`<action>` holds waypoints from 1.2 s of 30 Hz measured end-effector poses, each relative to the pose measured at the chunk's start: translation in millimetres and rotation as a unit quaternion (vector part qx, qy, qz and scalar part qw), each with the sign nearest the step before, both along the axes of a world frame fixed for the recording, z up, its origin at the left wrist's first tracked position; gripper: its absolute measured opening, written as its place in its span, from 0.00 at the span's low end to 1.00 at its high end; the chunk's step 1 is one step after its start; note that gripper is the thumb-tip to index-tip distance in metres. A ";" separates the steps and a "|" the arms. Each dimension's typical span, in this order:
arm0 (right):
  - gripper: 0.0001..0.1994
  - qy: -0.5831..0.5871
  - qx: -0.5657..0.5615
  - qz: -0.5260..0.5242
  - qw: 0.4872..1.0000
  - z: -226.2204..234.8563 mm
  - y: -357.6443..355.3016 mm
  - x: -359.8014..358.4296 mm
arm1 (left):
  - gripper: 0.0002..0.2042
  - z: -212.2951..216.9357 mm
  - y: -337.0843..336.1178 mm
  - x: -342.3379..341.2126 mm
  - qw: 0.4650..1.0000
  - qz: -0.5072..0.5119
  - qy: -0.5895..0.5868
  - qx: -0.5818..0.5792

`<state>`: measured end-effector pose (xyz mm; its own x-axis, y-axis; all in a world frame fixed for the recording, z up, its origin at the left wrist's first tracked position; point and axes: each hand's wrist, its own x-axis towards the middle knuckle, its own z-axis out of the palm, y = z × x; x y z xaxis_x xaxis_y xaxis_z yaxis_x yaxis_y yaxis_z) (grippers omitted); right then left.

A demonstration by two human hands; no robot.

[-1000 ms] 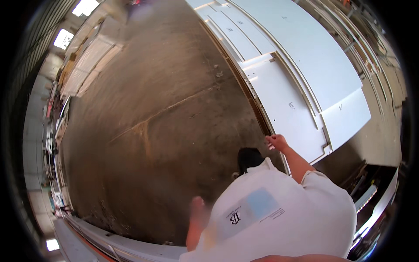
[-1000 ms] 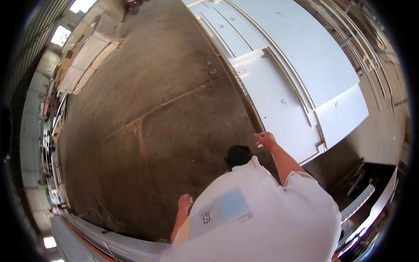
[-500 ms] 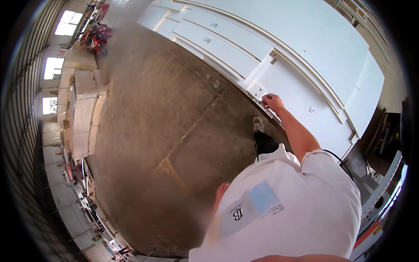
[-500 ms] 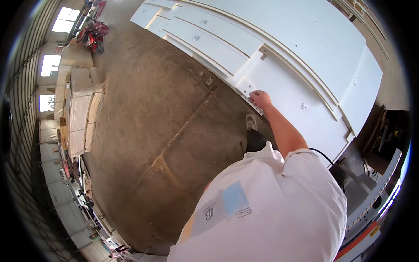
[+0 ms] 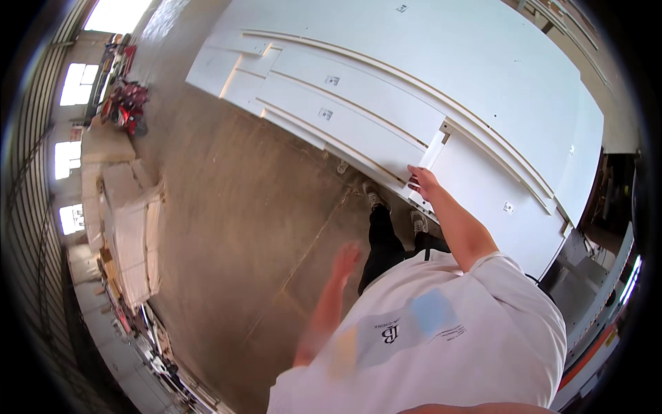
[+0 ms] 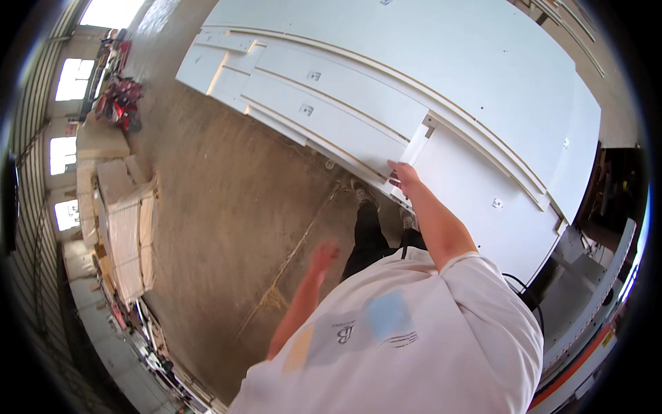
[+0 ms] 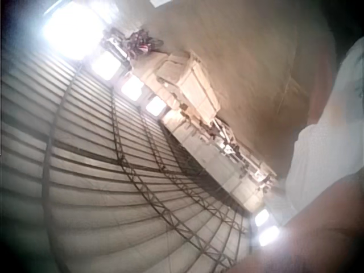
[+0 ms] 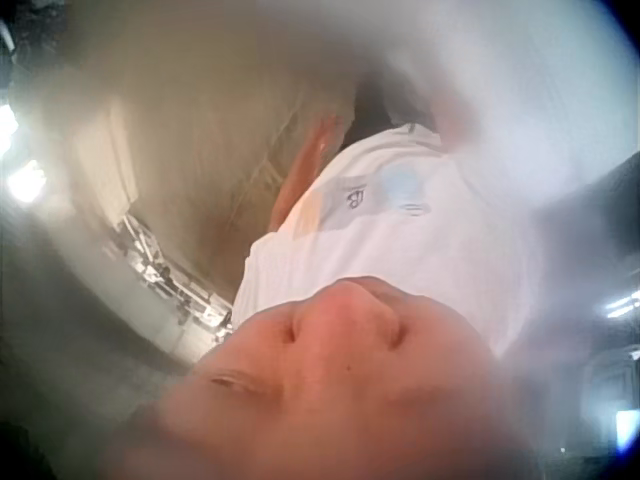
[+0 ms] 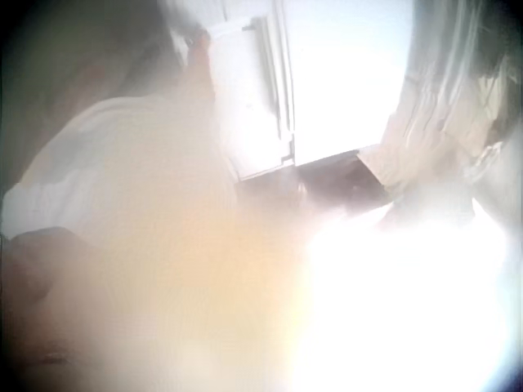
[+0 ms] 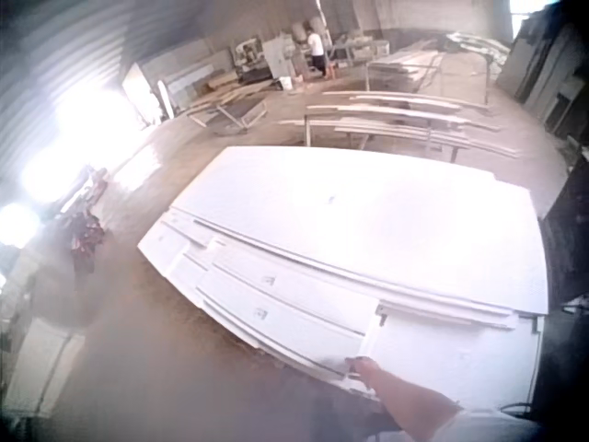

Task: The person picks up white rectangular panels from a stack and places them onto a machine conveyor belt. They use a handheld tool to press a lever on the machine, likely to secure or process the panel, before removing it and stacking it with other processed panels. The person repeats this sequence for multiple panels.

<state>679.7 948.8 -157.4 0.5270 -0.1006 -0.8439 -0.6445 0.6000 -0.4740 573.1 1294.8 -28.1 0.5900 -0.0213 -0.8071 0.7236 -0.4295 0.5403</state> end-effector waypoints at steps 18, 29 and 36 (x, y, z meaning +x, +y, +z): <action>0.18 -0.034 -0.376 0.131 0.917 180.9 -14.8 -5.7 | 0.18 -22.9 -105.8 340.2 0.901 0.251 0.031 -0.353; 0.29 0.018 -0.461 0.161 0.872 49.7 -94.5 47.8 | 0.14 -56.4 -131.4 378.1 0.984 -0.119 -0.054 -0.120; 0.32 0.134 -0.396 0.064 0.906 -1.8 -85.5 71.8 | 0.15 -60.4 -49.8 280.7 0.986 -0.091 0.064 -0.124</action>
<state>751.6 863.3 -159.2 0.3633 -0.6839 -0.6327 -0.8405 0.0525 -0.5393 853.8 1244.9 -88.5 0.4518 -0.3236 -0.8314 0.7163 -0.4239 0.5543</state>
